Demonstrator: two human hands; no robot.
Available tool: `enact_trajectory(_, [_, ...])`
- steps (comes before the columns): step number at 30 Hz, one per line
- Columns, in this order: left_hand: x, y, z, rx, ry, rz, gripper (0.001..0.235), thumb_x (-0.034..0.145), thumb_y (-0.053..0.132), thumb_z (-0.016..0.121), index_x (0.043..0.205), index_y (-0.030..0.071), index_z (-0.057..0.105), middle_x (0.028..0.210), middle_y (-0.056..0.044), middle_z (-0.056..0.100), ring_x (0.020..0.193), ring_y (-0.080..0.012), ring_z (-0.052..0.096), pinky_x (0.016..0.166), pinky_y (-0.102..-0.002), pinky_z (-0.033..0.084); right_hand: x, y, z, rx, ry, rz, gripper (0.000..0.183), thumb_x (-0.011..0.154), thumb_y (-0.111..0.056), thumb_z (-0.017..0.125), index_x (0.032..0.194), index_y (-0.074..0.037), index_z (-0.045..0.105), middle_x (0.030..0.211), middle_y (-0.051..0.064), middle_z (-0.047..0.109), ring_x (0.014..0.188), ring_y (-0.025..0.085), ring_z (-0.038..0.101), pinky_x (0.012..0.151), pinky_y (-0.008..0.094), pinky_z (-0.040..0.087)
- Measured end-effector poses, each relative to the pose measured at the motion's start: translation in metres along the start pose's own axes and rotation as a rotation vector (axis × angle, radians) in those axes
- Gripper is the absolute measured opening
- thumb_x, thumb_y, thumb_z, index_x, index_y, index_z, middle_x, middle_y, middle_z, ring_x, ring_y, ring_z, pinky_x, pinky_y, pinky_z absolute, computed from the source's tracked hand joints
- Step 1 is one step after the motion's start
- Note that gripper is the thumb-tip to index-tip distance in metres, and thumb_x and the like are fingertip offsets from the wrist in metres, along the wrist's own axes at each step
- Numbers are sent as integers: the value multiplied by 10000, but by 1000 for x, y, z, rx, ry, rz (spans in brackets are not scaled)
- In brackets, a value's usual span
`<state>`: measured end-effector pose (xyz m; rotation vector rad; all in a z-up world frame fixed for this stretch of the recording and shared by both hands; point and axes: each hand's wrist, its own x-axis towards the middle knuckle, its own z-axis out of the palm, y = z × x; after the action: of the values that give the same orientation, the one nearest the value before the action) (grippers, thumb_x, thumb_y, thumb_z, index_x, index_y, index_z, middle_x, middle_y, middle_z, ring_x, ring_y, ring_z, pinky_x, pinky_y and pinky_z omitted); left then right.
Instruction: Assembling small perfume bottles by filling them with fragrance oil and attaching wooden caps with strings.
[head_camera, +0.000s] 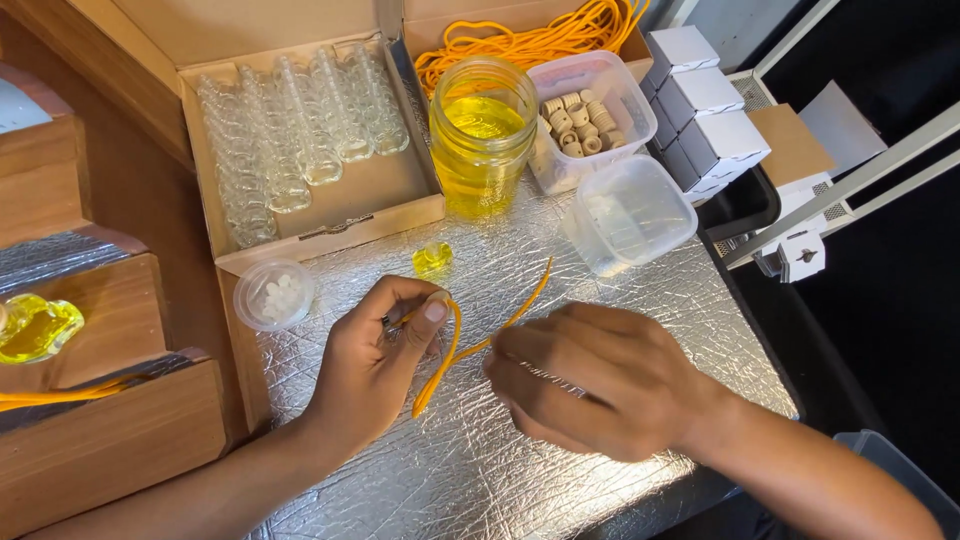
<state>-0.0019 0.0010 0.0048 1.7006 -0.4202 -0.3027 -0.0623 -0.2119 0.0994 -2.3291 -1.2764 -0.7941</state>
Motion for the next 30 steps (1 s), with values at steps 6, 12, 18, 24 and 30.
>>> enact_trajectory(6, [0, 3, 4, -204, -32, 8, 235, 1000, 242, 579, 1099, 30, 608, 799, -97, 711, 670, -165, 681, 670, -269, 595, -11, 37, 32, -54, -142, 185, 244, 1063, -270, 577, 1136, -38, 590, 853, 75, 673, 653, 231, 650, 549, 356, 509])
enact_trajectory(12, [1, -5, 4, -199, -24, -86, 190, 988, 215, 619, 1061, 40, 623, 807, -80, 731, 707, -118, 669, 650, -253, 536, -30, 45, 84, 290, -89, 250, 240, 1079, -182, 520, 1229, 4, 497, 996, 158, 703, 755, 275, 729, 641, 384, 619])
enact_trajectory(18, [2, -3, 2, -38, -80, -49, 293, 999, 273, 551, 1198, 95, 673, 858, -36, 776, 751, -97, 716, 762, -250, 593, -31, 45, 73, 364, -36, 378, 274, 1032, -187, 625, 1237, -23, 546, 1001, 106, 697, 679, 190, 668, 610, 321, 576])
enact_trajectory(24, [2, -11, 2, -53, -97, -1, 267, 1017, 245, 534, 1161, 56, 654, 866, -44, 740, 738, -122, 683, 722, -267, 589, -28, 48, 65, 227, -85, 225, 212, 1077, -159, 535, 1234, -23, 571, 1098, 147, 645, 888, 281, 703, 748, 383, 607])
enact_trajectory(30, [1, -1, 3, -115, -60, -123, 336, 965, 301, 578, 1235, 101, 578, 934, -91, 837, 742, -148, 762, 738, -277, 628, -34, 52, 68, 193, -54, 195, 221, 1056, -182, 586, 1208, -22, 592, 1077, 140, 690, 860, 253, 718, 725, 369, 628])
